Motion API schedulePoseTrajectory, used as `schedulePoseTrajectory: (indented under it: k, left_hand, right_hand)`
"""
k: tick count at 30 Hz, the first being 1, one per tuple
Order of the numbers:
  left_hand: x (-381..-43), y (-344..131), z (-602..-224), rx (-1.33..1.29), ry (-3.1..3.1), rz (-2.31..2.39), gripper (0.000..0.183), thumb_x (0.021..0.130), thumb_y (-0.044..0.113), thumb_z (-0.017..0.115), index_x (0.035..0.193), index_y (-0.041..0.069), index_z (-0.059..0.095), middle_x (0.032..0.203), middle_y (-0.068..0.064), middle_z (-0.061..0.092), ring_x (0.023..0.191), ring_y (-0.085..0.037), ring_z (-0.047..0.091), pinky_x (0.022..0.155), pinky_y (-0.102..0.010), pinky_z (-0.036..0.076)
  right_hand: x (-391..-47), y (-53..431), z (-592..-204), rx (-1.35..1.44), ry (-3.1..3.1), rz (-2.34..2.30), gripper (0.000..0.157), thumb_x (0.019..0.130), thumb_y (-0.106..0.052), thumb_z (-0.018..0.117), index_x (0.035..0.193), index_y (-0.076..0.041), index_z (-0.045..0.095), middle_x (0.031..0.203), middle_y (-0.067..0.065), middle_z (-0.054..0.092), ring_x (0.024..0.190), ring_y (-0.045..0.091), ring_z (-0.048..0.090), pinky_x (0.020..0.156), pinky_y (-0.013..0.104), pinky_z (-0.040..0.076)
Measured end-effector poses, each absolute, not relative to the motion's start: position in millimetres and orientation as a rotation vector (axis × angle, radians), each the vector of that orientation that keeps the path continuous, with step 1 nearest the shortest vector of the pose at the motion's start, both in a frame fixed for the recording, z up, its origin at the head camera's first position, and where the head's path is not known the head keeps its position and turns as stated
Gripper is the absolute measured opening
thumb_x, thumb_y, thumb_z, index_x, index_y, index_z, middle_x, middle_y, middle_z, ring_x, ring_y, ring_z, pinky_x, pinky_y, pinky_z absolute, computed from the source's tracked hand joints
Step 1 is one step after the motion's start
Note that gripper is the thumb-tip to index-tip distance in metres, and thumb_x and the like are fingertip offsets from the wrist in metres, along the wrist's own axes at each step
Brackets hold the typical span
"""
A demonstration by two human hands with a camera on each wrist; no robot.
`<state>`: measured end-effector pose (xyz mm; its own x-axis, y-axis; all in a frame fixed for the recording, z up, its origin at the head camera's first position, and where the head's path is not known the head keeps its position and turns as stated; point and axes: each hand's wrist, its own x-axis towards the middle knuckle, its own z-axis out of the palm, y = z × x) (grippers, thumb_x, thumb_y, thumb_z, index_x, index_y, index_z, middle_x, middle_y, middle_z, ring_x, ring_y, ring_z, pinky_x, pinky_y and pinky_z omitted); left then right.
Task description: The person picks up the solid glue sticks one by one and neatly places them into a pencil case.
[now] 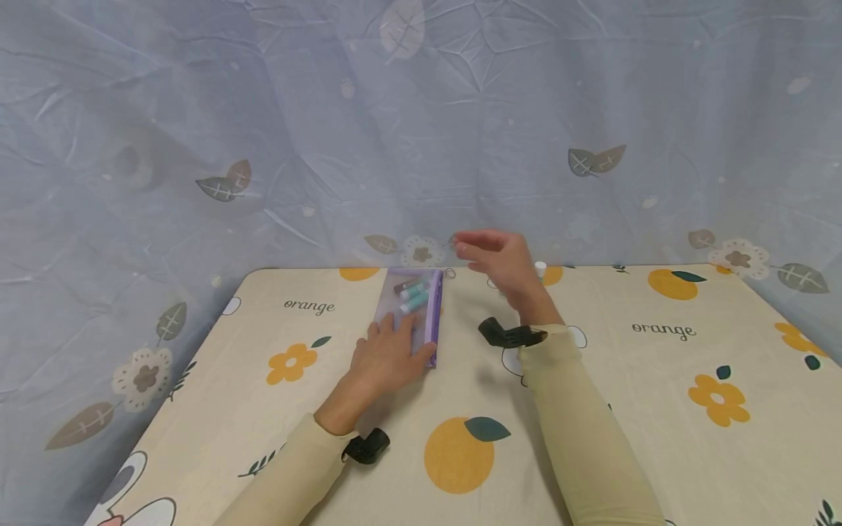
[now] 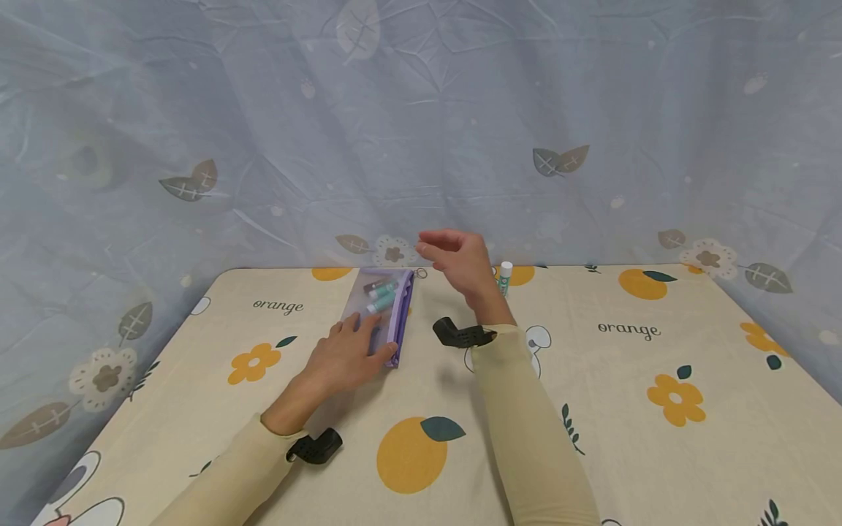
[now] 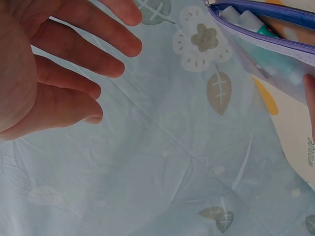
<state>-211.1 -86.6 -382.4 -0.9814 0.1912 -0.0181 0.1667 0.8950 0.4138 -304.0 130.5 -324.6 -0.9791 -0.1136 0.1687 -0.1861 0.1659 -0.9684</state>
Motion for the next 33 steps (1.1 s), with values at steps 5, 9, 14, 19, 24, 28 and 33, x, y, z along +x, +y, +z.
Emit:
schedulePoseTrajectory:
  k: [5,9,14,19,24,28,33]
  left_hand:
    - [-211,-86,-382,0.273,2.995,0.651,0.065,0.105,0.050,0.058,0.159,0.015,0.047,0.154,-0.025,0.049,0.132,-0.046,0.050,0.106,-0.068,0.043]
    - [-211,-86,-382,0.272,2.996,0.647,0.065,0.105,0.050,0.058,0.159,0.016,0.047,0.154,-0.025,0.049,0.131,-0.045,0.051,0.106,-0.068,0.044]
    - [-211,-87,-382,0.273,2.996,0.652,0.065,0.105,0.050,0.057,0.160,0.016,0.047,0.155,-0.026,0.049,0.131,-0.046,0.050,0.106,-0.068,0.043]
    - [-213,-86,-383,0.277,2.995,0.666,0.066,0.105,0.050,0.058,0.160,0.016,0.046,0.156,-0.026,0.048,0.134,-0.046,0.050,0.107,-0.069,0.042]
    - [-212,-86,-383,0.275,2.990,0.677,0.065,0.105,0.050,0.058,0.160,0.016,0.046,0.156,-0.025,0.047,0.134,-0.045,0.049,0.107,-0.069,0.041]
    - [-212,-86,-383,0.277,2.993,0.675,0.066,0.105,0.049,0.057,0.160,0.016,0.046,0.154,-0.025,0.049,0.132,-0.045,0.050,0.107,-0.068,0.042]
    - [-212,-86,-383,0.283,2.999,0.666,0.066,0.105,0.050,0.058,0.161,0.016,0.046,0.154,-0.026,0.049,0.131,-0.046,0.050,0.107,-0.069,0.043]
  right_hand:
    - [-303,135,-322,0.285,-2.378,1.961,0.044,0.099,-0.023,0.077,0.138,-0.006,0.069,0.140,0.011,0.071,0.129,0.025,0.068,0.111,0.043,0.054]
    - [-302,139,-320,0.283,-2.385,1.954,0.046,0.099,-0.021,0.076,0.141,-0.006,0.067,0.141,0.013,0.070,0.129,0.024,0.068,0.113,0.044,0.053]
    - [-303,143,-319,0.284,-2.370,1.946,0.046,0.099,-0.020,0.076,0.141,-0.004,0.066,0.141,0.014,0.070,0.126,0.024,0.069,0.112,0.045,0.054]
    - [-303,146,-318,0.271,-2.361,1.922,0.045,0.099,-0.021,0.076,0.141,-0.006,0.067,0.140,0.013,0.072,0.124,0.021,0.070,0.111,0.044,0.054]
    - [-302,151,-317,0.244,-2.324,1.948,0.043,0.098,-0.019,0.077,0.140,-0.009,0.069,0.140,0.013,0.072,0.122,0.019,0.070,0.111,0.045,0.054]
    - [-302,156,-316,0.230,-2.301,1.968,0.044,0.099,-0.018,0.076,0.141,-0.009,0.067,0.141,0.013,0.070,0.121,0.017,0.070,0.111,0.044,0.054]
    - [-302,165,-313,0.215,-2.270,1.984,0.046,0.099,-0.015,0.076,0.143,-0.007,0.065,0.143,0.013,0.070,0.118,0.014,0.072,0.105,0.033,0.057]
